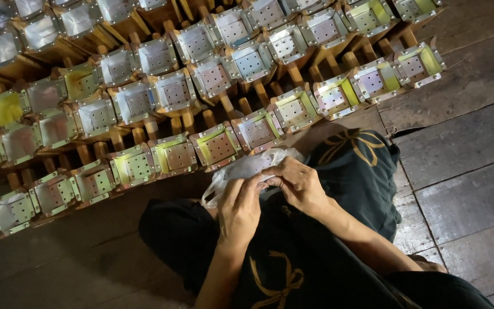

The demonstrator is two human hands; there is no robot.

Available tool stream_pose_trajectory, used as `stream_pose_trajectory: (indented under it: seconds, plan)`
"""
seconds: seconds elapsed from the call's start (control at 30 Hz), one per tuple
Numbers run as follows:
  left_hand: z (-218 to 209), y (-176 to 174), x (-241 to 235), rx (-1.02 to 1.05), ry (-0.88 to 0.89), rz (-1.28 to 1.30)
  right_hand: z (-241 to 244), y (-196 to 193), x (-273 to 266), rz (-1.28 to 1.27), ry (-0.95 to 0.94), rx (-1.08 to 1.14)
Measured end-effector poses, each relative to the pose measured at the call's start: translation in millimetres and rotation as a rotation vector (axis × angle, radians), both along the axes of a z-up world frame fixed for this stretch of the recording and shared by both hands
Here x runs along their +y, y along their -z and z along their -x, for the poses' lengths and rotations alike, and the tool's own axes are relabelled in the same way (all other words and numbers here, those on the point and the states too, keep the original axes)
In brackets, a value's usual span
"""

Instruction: Filling a grid of small containers with metal rings taken from a plastic bag

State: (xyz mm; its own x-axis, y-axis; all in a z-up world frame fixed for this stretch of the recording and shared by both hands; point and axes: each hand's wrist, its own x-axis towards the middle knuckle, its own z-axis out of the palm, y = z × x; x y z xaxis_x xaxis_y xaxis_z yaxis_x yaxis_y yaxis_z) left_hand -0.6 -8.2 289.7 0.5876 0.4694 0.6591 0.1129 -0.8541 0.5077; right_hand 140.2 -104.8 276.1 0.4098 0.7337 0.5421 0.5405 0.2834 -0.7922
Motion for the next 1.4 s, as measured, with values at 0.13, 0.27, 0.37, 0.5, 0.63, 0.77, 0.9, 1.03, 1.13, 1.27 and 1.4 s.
stream_pose_trajectory:
  seconds: [0.13,0.27,0.37,0.5,0.63,0.77,0.9,1.03,1.13,1.27,1.4]
  plan:
    - [-2.3,4.7,-1.2,0.017,-0.036,-0.039,-1.1,-0.4,0.6,0.01,0.008,-0.016]
    - [-2.6,13.5,0.1,0.025,-0.039,-0.024,-2.5,0.9,1.9,0.005,0.001,0.0]
    - [-3.7,12.2,0.8,0.011,-0.03,-0.008,-1.8,-0.7,3.5,0.002,0.0,0.002]
    - [-4.2,9.1,2.7,0.0,-0.01,0.041,-1.6,-1.4,5.6,0.014,0.007,0.002]
    - [-9.6,18.6,5.8,-0.042,-0.008,0.156,-3.0,4.9,6.5,0.029,0.016,-0.002]
    - [-15.8,44.5,-3.9,-0.252,-0.089,0.81,5.8,11.1,7.6,0.155,0.121,0.182]
    - [-21.2,52.7,-9.0,-0.397,-0.112,1.439,19.9,49.7,9.2,0.062,0.134,0.491]
    - [-19.0,51.9,-1.6,-0.341,-0.039,1.173,7.8,39.0,8.5,0.141,0.172,0.505]
    - [-14.7,50.5,14.9,-0.142,-0.02,0.412,-1.5,-2.6,14.0,0.223,0.046,0.283]
    - [-19.2,48.0,16.3,-0.072,-0.013,0.397,-6.3,0.2,15.2,0.187,0.101,0.209]
    - [-24.4,53.4,18.6,-0.035,-0.051,0.253,-12.8,-1.8,17.1,0.124,0.112,0.192]
